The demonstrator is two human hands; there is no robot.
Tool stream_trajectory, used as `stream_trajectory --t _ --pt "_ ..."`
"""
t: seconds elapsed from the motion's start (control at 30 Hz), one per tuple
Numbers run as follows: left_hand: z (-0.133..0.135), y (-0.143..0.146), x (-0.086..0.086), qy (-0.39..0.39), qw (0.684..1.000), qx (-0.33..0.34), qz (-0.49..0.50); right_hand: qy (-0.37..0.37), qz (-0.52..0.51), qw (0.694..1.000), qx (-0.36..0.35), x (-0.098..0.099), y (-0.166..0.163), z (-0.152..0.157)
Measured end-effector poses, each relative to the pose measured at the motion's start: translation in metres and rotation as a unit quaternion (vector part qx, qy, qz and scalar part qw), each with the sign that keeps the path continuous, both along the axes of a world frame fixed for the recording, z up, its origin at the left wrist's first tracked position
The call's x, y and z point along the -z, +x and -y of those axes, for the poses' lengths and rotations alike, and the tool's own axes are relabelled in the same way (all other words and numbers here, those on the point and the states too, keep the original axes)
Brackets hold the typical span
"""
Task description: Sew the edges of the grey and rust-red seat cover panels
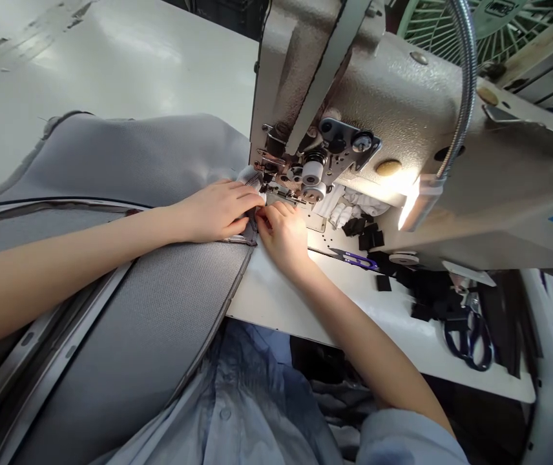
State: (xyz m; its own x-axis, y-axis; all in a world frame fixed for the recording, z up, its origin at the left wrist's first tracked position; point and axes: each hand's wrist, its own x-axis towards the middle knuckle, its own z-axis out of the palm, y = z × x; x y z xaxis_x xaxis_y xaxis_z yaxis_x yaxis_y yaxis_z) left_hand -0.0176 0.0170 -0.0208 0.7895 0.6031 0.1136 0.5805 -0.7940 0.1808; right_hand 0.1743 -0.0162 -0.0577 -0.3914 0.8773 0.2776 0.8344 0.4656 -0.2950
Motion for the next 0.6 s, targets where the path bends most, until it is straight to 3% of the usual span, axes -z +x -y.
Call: stream_trajectory --t 0.17,0.33,0.6 --pt "0.0 0.002 -0.003 0.005 0.999 0.028 -0.022 0.01 0.042 0.999 -0.014 -0.007 0.003 0.019" --pt "-0.007 -0.003 -0.007 -0.024 0.998 0.052 -0.014 -0.004 0.118 0.989 -0.09 -0.023 0.006 0.041" --pt "-0.013 -0.003 -0.012 -0.04 0.998 0.04 -0.038 0.047 0.208 0.965 -0.151 -0.015 0.0 0.028"
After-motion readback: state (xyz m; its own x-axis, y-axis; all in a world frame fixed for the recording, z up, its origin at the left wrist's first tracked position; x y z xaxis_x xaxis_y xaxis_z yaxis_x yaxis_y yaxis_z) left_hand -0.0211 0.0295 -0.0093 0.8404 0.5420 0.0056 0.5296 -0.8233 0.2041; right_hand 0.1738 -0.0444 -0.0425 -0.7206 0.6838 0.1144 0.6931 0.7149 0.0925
